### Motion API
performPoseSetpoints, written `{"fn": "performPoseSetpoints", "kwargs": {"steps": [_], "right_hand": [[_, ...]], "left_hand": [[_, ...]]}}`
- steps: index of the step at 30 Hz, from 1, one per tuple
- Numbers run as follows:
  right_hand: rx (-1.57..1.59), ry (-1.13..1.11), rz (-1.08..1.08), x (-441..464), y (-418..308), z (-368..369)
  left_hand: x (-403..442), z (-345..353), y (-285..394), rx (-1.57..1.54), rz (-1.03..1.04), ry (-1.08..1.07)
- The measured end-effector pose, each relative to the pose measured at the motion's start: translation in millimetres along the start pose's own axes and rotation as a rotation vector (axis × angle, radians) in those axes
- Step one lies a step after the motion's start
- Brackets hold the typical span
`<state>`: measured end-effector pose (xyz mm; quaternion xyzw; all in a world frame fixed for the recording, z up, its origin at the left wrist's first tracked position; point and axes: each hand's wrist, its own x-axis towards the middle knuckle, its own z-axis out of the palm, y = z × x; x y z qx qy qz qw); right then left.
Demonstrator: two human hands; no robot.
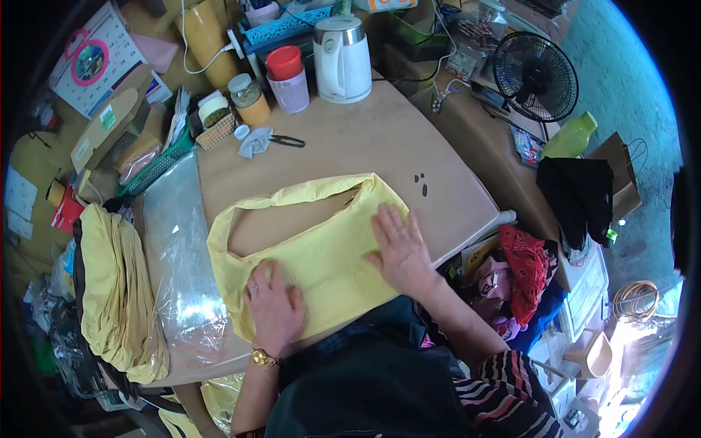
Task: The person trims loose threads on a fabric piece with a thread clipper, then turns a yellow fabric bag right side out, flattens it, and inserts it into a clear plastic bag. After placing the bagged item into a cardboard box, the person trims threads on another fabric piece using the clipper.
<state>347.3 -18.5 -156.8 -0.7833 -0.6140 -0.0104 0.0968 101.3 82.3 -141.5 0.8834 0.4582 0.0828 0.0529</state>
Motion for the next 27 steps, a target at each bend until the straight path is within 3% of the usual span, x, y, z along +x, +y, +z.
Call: {"fn": "performPoseSetpoints", "kwargs": {"steps": [1,4,6,7,10,16,18,22,24,27], "right_hand": [[0.035,0.023,-0.091,-4,-5,2],[0.166,0.030,-0.102,-4,-6,14],[0.193,-0.051,-0.083,-6,-7,5],[0.210,-0.117,-0.075,-5,-6,2],[0.189,0.001,-0.046,-7,-5,11],[0.225,-0.076,-0.029,-4,-2,4],[0.232,-0.146,-0.027,-4,-1,2],[0.147,-0.035,-0.082,-6,0,10],[0.103,-0.028,-0.081,-4,2,9],[0.166,0.015,-0.148,5,24,16]], "left_hand": [[10,-11,17,-0.121,0.136,-0.002],[54,-8,75,-0.573,0.566,-0.088],[92,21,109,-0.592,0.722,-0.039],[112,46,116,-0.474,0.716,-0.010],[144,58,125,-0.542,0.686,-0.157],[140,68,126,-0.320,0.779,-0.079],[127,59,127,-0.413,0.723,-0.090],[51,9,101,-0.347,0.671,-0.180],[21,2,74,-0.059,0.516,-0.236],[7,13,42,0.008,0.497,-0.211]]}}
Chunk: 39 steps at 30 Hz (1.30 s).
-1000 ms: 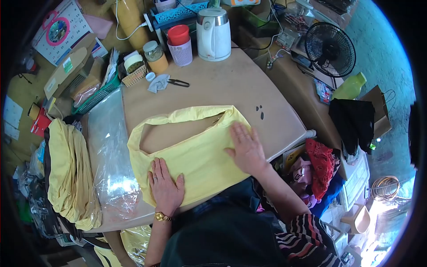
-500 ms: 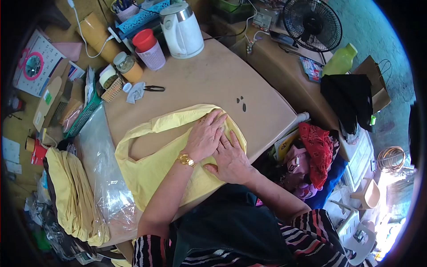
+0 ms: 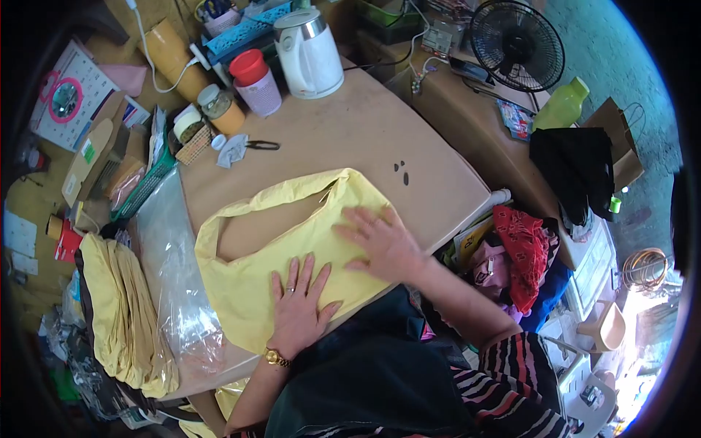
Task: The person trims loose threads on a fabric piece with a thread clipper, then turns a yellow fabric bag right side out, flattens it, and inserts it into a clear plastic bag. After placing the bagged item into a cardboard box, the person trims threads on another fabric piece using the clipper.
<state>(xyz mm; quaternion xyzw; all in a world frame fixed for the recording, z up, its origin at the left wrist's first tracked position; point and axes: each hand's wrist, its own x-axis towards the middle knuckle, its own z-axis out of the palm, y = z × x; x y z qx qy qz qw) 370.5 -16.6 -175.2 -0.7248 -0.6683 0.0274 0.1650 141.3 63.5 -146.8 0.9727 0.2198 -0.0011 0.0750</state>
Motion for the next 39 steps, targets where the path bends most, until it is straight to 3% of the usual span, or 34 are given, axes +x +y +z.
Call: {"fn": "performPoseSetpoints", "kwargs": {"steps": [1,3,7,9,11,14,16,18,19,21,23,24,31,33,34,36,37,39], "right_hand": [[-0.044,0.050,-0.030,4,20,8],[-0.199,0.036,0.240,26,38,-14],[-0.353,0.176,0.071,49,-17,-18],[-0.111,-0.066,-0.067,38,-47,9],[-0.132,-0.085,-0.123,45,-39,9],[-0.140,-0.140,-0.106,46,-35,-2],[-0.141,-0.174,-0.091,52,-44,-6],[-0.087,-0.189,-0.213,60,-74,-1],[0.287,-0.044,-0.245,62,-101,13],[0.393,-0.201,-0.643,67,-146,31],[0.113,-0.225,-0.663,76,-183,61],[0.074,-0.222,-0.648,90,-184,76],[0.071,-0.212,-0.556,142,-204,97],[0.204,-0.326,-0.503,139,-204,88],[0.195,-0.305,-0.488,134,-202,71],[0.087,-0.192,-0.467,97,-180,34],[0.005,-0.161,-0.345,82,-157,26],[-0.093,-0.115,-0.206,57,-101,10]], "left_hand": [[-3,3,-1,-0.003,-0.020,0.000],[-2,-1,2,-0.051,-0.027,0.023],[10,10,9,-0.098,-0.072,0.137],[3,20,8,-0.096,-0.147,0.147],[-4,31,-5,-0.370,0.022,0.198],[-61,9,-20,-0.139,-0.240,0.206],[-77,9,-25,-0.203,-0.312,0.258],[-81,12,-24,-0.260,-0.335,0.271],[-81,12,-26,-0.264,-0.335,0.276],[-79,13,-28,-0.078,-0.337,-0.095],[-82,23,-30,-0.178,-0.327,0.004],[-84,27,-29,-0.273,-0.320,0.105],[-82,18,-21,-0.211,-0.361,0.243],[-84,5,-21,-0.249,-0.490,0.029],[-85,6,-24,-0.238,-0.466,0.036],[-90,14,-19,-0.133,-0.518,0.137],[-96,9,-21,-0.182,-0.513,0.188],[-114,-13,-31,-0.154,-0.508,0.113]]}}
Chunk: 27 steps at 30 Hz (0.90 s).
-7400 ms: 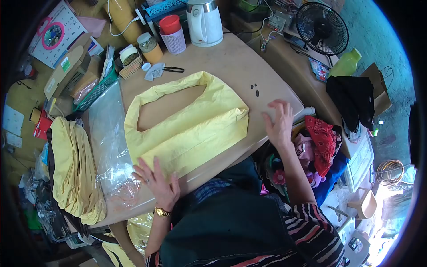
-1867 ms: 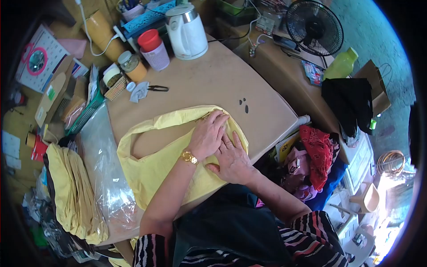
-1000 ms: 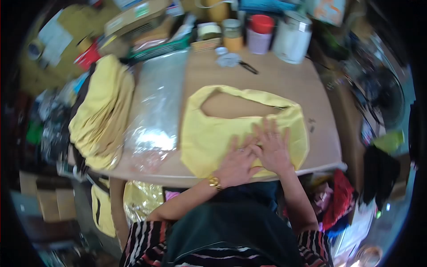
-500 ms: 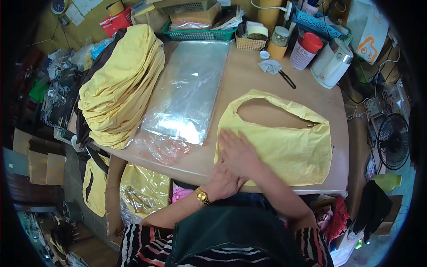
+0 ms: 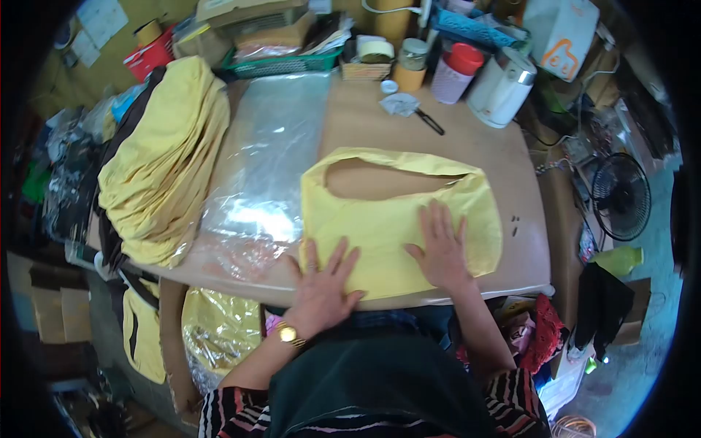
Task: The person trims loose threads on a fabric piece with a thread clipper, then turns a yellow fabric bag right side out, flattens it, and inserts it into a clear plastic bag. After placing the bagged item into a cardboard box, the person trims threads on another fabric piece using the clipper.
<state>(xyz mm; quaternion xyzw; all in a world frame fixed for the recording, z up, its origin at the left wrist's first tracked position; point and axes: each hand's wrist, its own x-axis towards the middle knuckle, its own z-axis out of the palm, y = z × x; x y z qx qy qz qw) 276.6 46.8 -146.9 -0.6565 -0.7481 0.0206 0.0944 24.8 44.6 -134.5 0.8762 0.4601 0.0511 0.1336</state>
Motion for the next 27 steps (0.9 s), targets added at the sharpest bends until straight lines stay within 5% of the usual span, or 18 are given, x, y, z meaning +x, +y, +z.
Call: {"fn": "performPoseSetpoints", "kwargs": {"steps": [3,5,6,8,9,11,13,15,23,27], "right_hand": [[-0.003,-0.053,0.117,-20,41,-10],[0.641,-0.155,0.203,-3,36,-37],[0.644,-0.145,0.212,11,42,-34],[1.816,-0.077,0.526,42,60,-16],[1.819,-0.066,0.524,58,70,-13],[2.247,0.154,0.743,83,87,-5],[2.363,0.286,0.721,86,115,4],[2.475,0.420,0.693,81,136,13],[2.707,0.599,0.575,61,141,25],[2.533,0.579,0.475,62,123,31]], "left_hand": [[24,-18,3,-0.038,-0.011,-0.116],[50,-22,7,-0.120,0.004,-0.183],[69,-17,9,-0.600,0.003,-0.163],[104,-3,11,-1.482,-0.141,-0.003],[122,5,9,-1.876,-0.285,0.156],[147,12,-14,-2.008,-0.353,0.279],[154,16,-44,-2.135,-0.424,0.414],[152,20,-67,-2.586,-0.460,0.459],[147,24,-67,-2.502,-0.346,0.464],[153,31,-66,-2.385,-0.312,0.504]]}}
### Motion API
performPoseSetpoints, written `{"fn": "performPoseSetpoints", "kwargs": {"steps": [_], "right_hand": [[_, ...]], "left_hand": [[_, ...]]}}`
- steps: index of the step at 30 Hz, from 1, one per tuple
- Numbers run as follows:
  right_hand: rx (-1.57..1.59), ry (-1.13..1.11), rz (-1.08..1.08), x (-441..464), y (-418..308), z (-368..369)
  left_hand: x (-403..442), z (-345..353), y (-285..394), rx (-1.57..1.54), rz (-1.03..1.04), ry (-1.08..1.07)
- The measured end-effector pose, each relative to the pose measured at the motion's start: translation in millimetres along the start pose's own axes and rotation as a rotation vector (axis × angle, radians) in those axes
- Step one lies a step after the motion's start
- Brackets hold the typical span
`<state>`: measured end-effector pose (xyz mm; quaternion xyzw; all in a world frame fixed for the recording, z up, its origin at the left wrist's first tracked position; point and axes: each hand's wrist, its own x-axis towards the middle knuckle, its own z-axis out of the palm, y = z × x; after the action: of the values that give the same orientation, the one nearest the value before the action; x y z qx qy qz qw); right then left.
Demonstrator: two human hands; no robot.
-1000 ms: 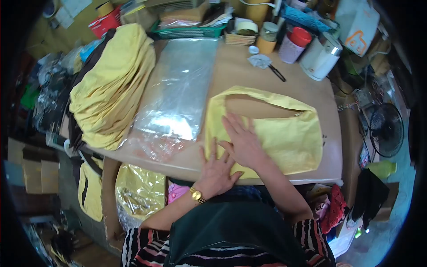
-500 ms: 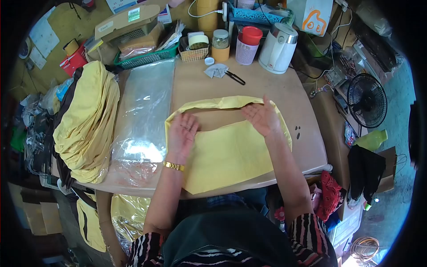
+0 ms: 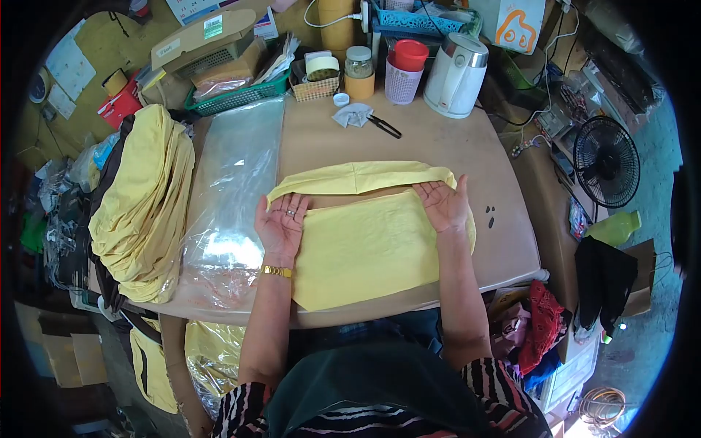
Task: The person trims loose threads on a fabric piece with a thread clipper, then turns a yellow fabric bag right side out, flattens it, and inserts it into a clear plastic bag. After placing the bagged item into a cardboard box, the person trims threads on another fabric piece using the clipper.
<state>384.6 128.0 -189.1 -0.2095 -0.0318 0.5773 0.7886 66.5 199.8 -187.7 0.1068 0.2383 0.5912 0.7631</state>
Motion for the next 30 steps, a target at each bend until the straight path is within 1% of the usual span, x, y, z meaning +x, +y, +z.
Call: {"fn": "performPoseSetpoints", "kwargs": {"steps": [2,3,5,6,7,8,9,10,11,12,14,15,16,17,18,19,20,21,22,23,24,25,27,28,30], "right_hand": [[-0.058,-0.018,-0.030,0,5,2],[-0.055,-0.016,-0.036,1,10,4],[-0.397,-0.022,-0.141,6,19,0],[-1.240,-0.135,-0.152,13,18,-17],[-1.611,-0.184,-0.200,-2,24,-8],[-1.976,-0.226,-0.277,-15,30,0],[-1.920,-0.201,-0.344,-40,39,10],[-1.864,-0.180,-0.411,-66,47,22],[-1.998,-0.231,-0.457,-75,40,12],[-2.127,-0.306,-0.488,-85,33,2],[-2.352,-0.537,-0.547,-97,25,-18],[-2.135,-0.323,-0.461,-85,-1,-26],[-2.475,-0.184,-0.562,-86,-22,-16],[-2.798,-0.006,-0.697,-87,-33,5],[-2.788,-0.066,-0.709,-91,-24,24],[-2.774,-0.192,-0.621,-106,-7,38],[-2.755,-0.296,-0.530,-119,5,42],[-2.695,-0.291,-0.426,-113,14,9],[-2.694,-0.303,-0.418,-114,16,8],[-2.659,-0.298,-0.460,-111,14,8],[-2.621,-0.286,-0.488,-113,13,7],[-2.623,-0.281,-0.473,-115,13,5],[-2.622,-0.351,-0.478,-108,16,9],[-2.622,-0.349,-0.476,-105,19,11],[-2.621,-0.498,-0.511,-95,25,15]], "left_hand": [[-8,3,-7,0.396,0.019,-0.081],[-35,24,-16,0.641,0.010,-0.138],[-90,55,-43,1.492,0.110,-0.445],[-104,53,-59,1.493,0.103,-0.464],[-116,50,-75,1.923,0.328,-0.583],[-118,51,-86,2.334,0.596,-0.695],[-115,50,-87,2.322,0.600,-0.724],[-112,47,-82,2.390,0.520,-0.784],[-110,45,-79,2.462,0.434,-0.837],[-112,43,-79,2.466,0.413,-0.836],[-112,39,-71,2.299,0.528,-0.817],[-112,38,-70,2.297,0.523,-0.819],[-114,36,-71,2.320,0.501,-0.758],[-113,37,-73,2.303,0.513,-0.805],[-114,38,-77,2.279,0.530,-0.851],[-118,39,-82,2.222,0.554,-0.901],[-118,35,-74,2.239,0.543,-0.881],[-117,31,-66,2.263,0.518,-0.865],[-115,28,-57,2.278,0.494,-0.851],[-99,0,-35,2.446,0.548,-0.597],[-84,-24,6,2.630,0.656,-0.365],[-90,-2,32,2.752,0.595,-0.220],[-101,43,83,3.001,0.417,0.067],[-108,46,73,2.693,0.617,-0.094],[-126,51,44,2.028,0.909,-0.338]]}}
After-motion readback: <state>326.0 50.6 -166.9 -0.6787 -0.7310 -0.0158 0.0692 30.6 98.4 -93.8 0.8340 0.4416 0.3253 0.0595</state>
